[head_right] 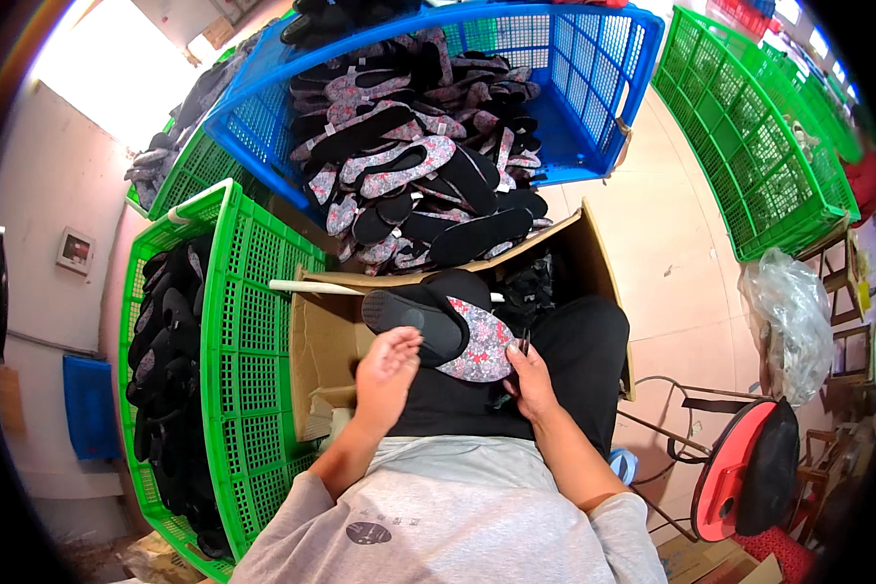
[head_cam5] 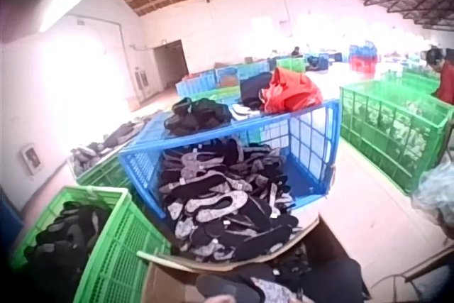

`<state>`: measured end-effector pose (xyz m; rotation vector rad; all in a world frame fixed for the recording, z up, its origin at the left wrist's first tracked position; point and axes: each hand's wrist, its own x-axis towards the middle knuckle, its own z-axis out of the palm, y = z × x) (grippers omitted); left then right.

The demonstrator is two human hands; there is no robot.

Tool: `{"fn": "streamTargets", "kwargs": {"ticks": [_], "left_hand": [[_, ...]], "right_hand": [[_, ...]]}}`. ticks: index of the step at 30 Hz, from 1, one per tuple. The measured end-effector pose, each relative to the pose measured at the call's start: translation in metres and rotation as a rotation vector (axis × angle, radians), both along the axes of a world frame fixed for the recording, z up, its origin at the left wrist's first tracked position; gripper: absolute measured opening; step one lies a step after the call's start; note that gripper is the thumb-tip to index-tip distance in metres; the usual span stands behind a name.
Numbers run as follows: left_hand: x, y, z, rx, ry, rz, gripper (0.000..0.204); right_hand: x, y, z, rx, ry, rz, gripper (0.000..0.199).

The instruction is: The person sits on the floor and uses scissors to trim excess fabric and threads from the edges of floral-patterned slippers. They handle the slippers one at a time, turning them over to trim different sides, and place the finished items into a green crate.

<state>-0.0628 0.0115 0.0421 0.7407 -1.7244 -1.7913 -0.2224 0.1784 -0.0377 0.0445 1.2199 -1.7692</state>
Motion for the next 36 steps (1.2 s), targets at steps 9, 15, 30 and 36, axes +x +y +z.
{"fn": "streamTargets", "kwargs": {"ticks": [9, 15, 30, 36], "left_hand": [[-0.051, 0.023, 0.006, 0.027, -0.104, -0.235, 0.035], [-0.106, 0.033, 0.012, 0.557, 0.241, -0.29, 0.017], [-0.035, 0.031, -0.02, 0.928, -0.032, -0.099, 0.023], [-0.019, 0.019, -0.005, 0.964, -0.054, -0.122, 0.016]], "right_hand": [[-0.007, 0.014, 0.013, -0.212, 0.294, -0.233, 0.028], [-0.03, 0.03, 0.064, -0.221, 0.748, -0.262, 0.035], [0.032, 0.02, 0.078, 0.022, 1.034, 0.072, 0.033], [0.04, 0.013, 0.078, 0.023, 1.132, 0.164, 0.034]]}}
